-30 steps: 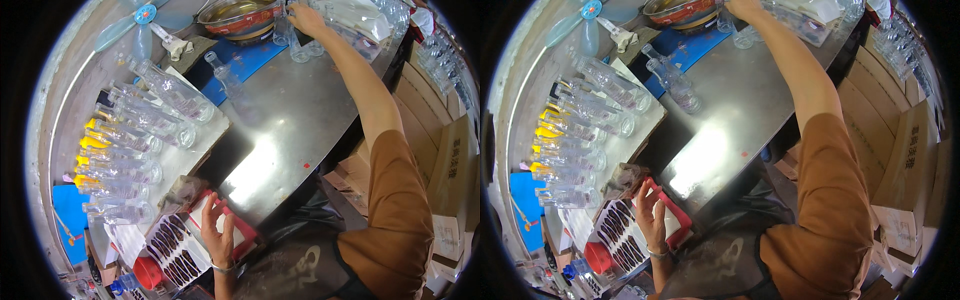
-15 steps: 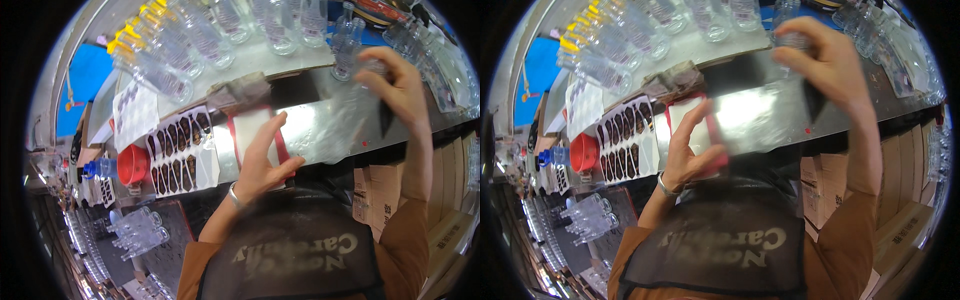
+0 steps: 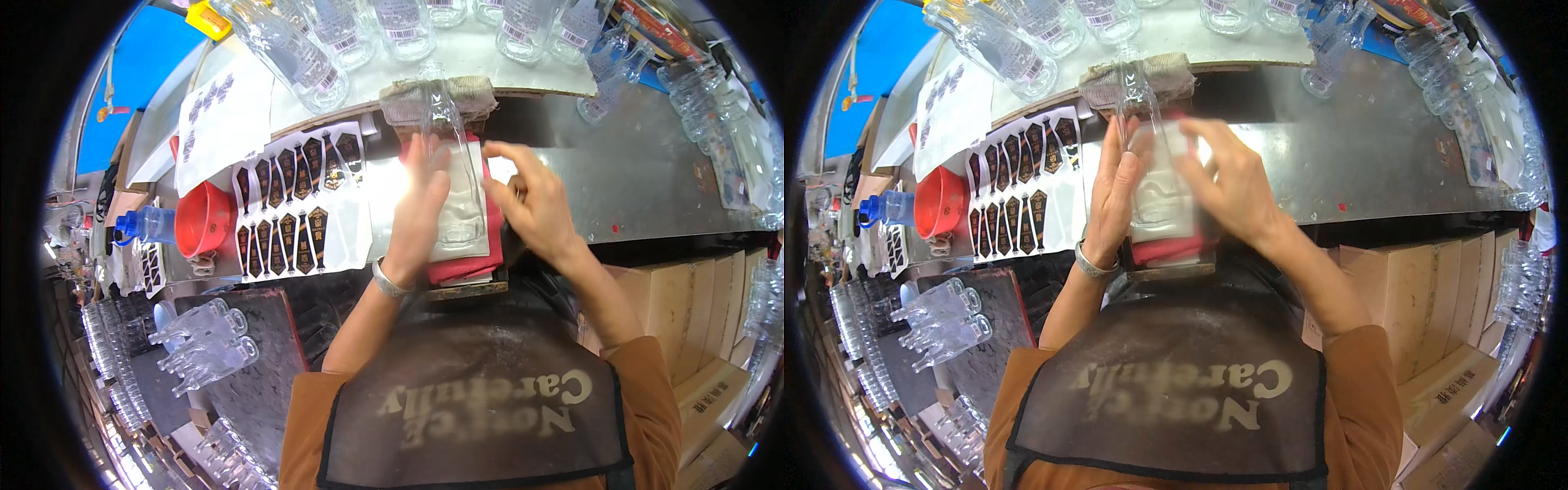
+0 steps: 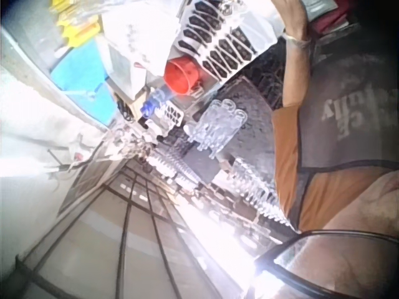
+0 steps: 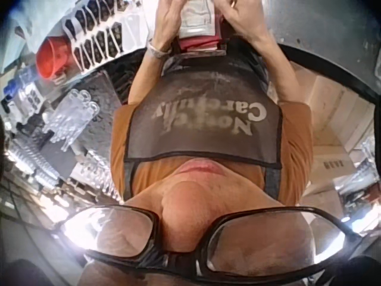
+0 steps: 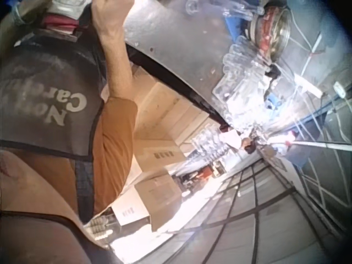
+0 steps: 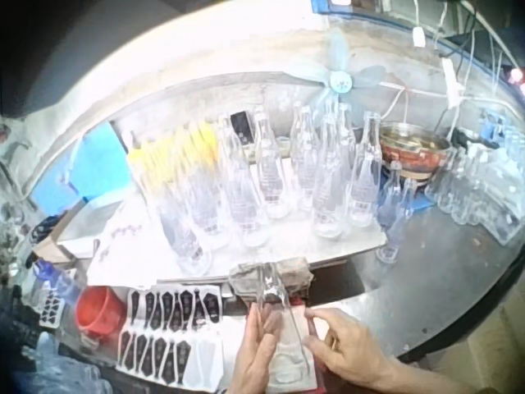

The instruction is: The person repeatedly picks up clear plastic bottles, places a rectangular label on each bottle, and wipes the label with a dark cloth. The person then sets the labeled bottle aside and repeats the process with the next bottle.

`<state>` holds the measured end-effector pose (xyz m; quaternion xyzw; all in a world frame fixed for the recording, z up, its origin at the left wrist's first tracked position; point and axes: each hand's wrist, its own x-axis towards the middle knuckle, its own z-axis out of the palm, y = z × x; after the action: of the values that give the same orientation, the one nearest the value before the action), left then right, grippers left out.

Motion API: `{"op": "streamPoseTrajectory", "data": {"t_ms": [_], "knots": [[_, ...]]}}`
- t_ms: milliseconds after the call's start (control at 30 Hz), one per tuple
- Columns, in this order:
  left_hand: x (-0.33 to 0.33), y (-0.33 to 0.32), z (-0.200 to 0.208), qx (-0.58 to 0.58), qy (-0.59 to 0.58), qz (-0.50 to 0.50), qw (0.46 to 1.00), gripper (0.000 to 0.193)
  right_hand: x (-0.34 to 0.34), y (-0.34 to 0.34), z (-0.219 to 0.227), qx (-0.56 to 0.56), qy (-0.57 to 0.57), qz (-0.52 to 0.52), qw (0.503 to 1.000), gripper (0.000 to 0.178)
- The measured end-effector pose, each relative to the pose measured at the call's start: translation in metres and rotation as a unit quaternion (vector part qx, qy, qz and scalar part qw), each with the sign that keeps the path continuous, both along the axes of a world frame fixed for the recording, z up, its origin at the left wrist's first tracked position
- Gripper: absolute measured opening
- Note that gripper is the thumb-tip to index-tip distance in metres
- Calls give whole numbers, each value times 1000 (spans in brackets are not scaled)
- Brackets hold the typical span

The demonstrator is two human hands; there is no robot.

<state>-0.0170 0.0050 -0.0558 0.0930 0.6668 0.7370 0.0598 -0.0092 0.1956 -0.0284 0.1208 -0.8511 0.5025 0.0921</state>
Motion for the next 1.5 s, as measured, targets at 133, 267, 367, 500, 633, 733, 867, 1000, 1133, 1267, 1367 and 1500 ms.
{"op": "streamPoseTrajectory", "data": {"t_ms": [133,267,367,500,633,733,867,1000,1133,1267,1367,1500], "knots": [[12,-5,3,17,4,41,999,69,37,-8,-3,2,16,0,1000,51],[19,-13,13,-41,-61,11,997,64,45,-18,1,21,35,33,999,54],[30,-15,42,-132,-13,63,989,59,38,-13,-14,28,16,48,998,52],[27,-23,50,-163,96,103,976,55,27,-2,-22,2,-43,75,996,44],[25,-16,15,-103,22,60,993,56,33,-9,-7,4,-25,26,999,41],[30,-15,26,-226,110,53,966,54,35,-5,-12,2,-42,42,998,44],[33,-8,28,-237,112,89,961,53,22,8,-18,-20,-108,86,990,49],[31,-8,17,-171,48,71,981,55,34,1,-9,17,-50,33,998,51],[32,-6,28,-231,102,86,964,60,34,-4,-16,-65,-108,46,991,53],[28,-9,22,-183,28,67,981,62,34,-11,-17,-56,-105,34,992,55],[27,-15,14,-116,0,41,992,62,35,-14,-11,-12,-91,21,996,56],[26,-17,8,-45,-25,14,999,63,34,-15,-9,20,-80,12,996,57]]}}
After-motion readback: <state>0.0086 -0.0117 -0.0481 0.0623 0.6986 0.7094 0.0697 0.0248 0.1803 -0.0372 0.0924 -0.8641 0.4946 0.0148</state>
